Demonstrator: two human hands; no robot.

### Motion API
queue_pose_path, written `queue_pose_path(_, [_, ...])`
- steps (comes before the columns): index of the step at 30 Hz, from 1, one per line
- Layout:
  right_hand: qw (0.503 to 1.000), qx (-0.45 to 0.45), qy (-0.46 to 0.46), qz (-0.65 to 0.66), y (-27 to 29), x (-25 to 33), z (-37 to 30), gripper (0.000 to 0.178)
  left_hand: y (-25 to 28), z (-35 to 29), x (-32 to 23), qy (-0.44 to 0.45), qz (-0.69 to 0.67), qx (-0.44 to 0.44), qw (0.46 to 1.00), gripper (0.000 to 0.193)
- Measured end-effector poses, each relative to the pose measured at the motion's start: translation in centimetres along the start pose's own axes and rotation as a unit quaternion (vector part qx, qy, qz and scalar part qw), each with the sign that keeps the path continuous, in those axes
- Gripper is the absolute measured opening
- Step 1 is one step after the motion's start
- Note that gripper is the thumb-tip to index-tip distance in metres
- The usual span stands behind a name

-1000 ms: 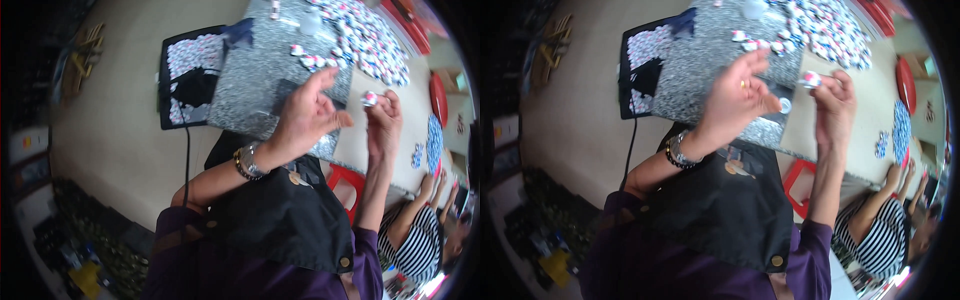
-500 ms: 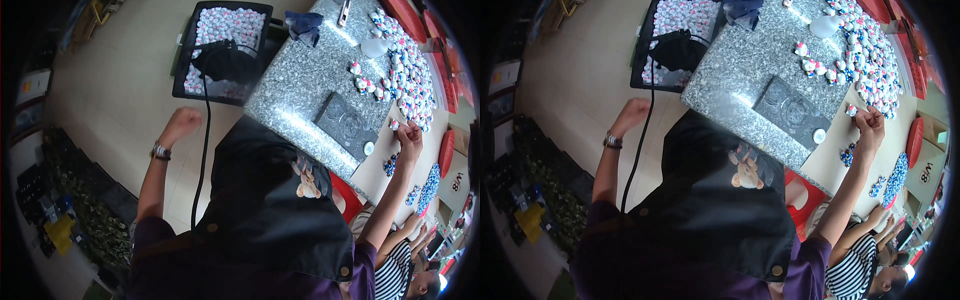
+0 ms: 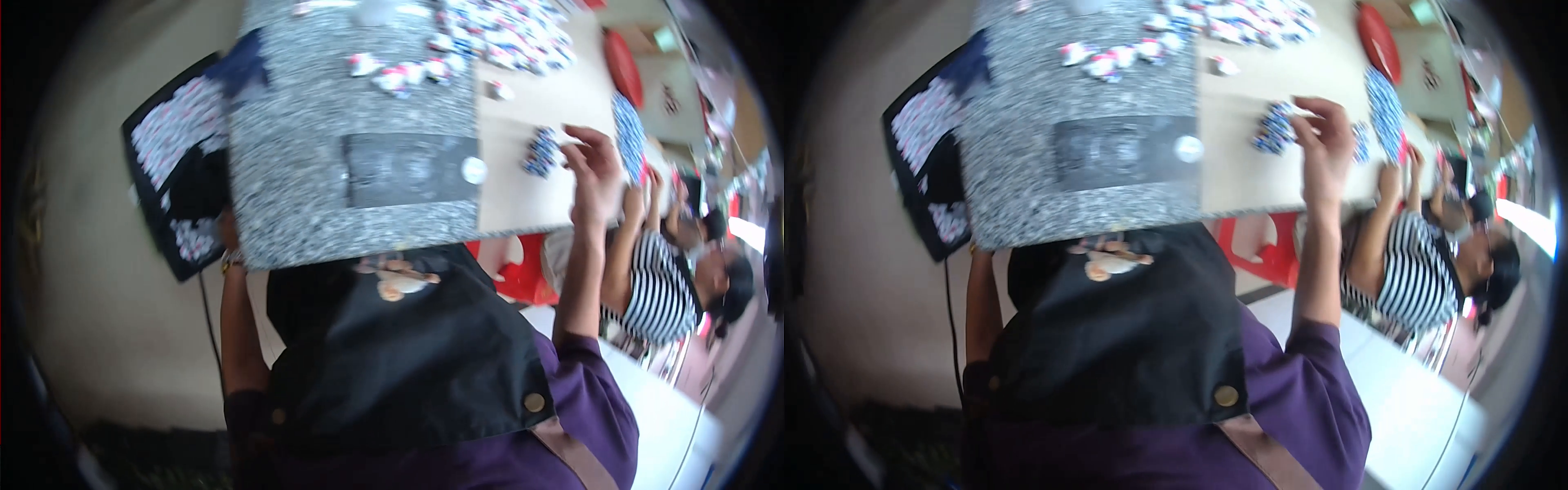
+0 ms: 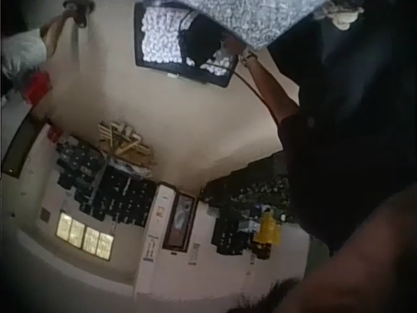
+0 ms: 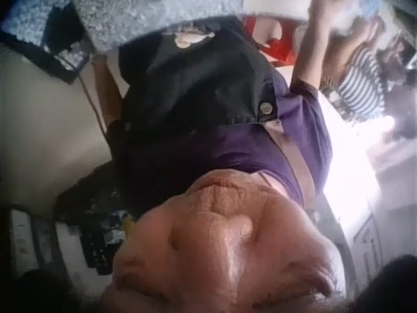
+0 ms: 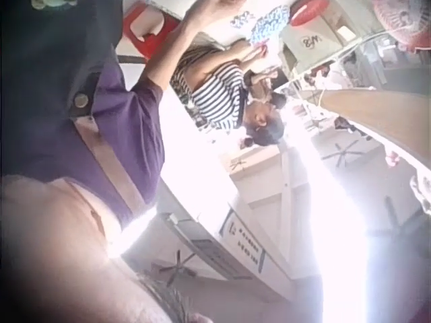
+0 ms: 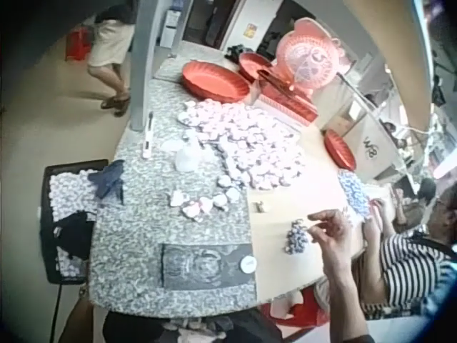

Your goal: The person assembles figurines by dipping figurine body pieces into glue, attaching them to figurine heads by hand, and placing the assembled figurines on the table.

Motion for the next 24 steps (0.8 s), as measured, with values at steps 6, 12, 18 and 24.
queue_pose_path(6, [0.989,-0.048,-0.022,-0.137,4.8,0.3,-2.3,0.016,-17.0,1.5,-17.0,-0.063,-0.117,0.138,0.982,0.051])
queue_pose_path(12, [0.946,0.094,0.136,-0.280,2.8,2.2,-3.3,0.029,-15.7,3.3,-20.7,-0.097,-0.150,0.135,0.975,0.051])
queue_pose_path(18, [0.876,0.116,0.173,-0.434,-0.1,0.6,-4.9,0.017,-20.8,20.9,-42.0,-0.258,-0.237,0.137,0.927,0.051])
queue_pose_path(24, [0.857,0.088,0.222,-0.456,-0.1,1.4,-5.3,0.006,-21.1,28.1,-49.5,-0.313,-0.277,0.156,0.895,0.051])
Point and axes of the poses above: each hand's wrist, its own z-axis towards the middle knuckle, its own y-axis out of the back of the hand, x = y × z, the point moved 8 cm from there along z, towards the middle knuckle, and after that the axes turned 9 degrees about y, right-handed, at the moved point
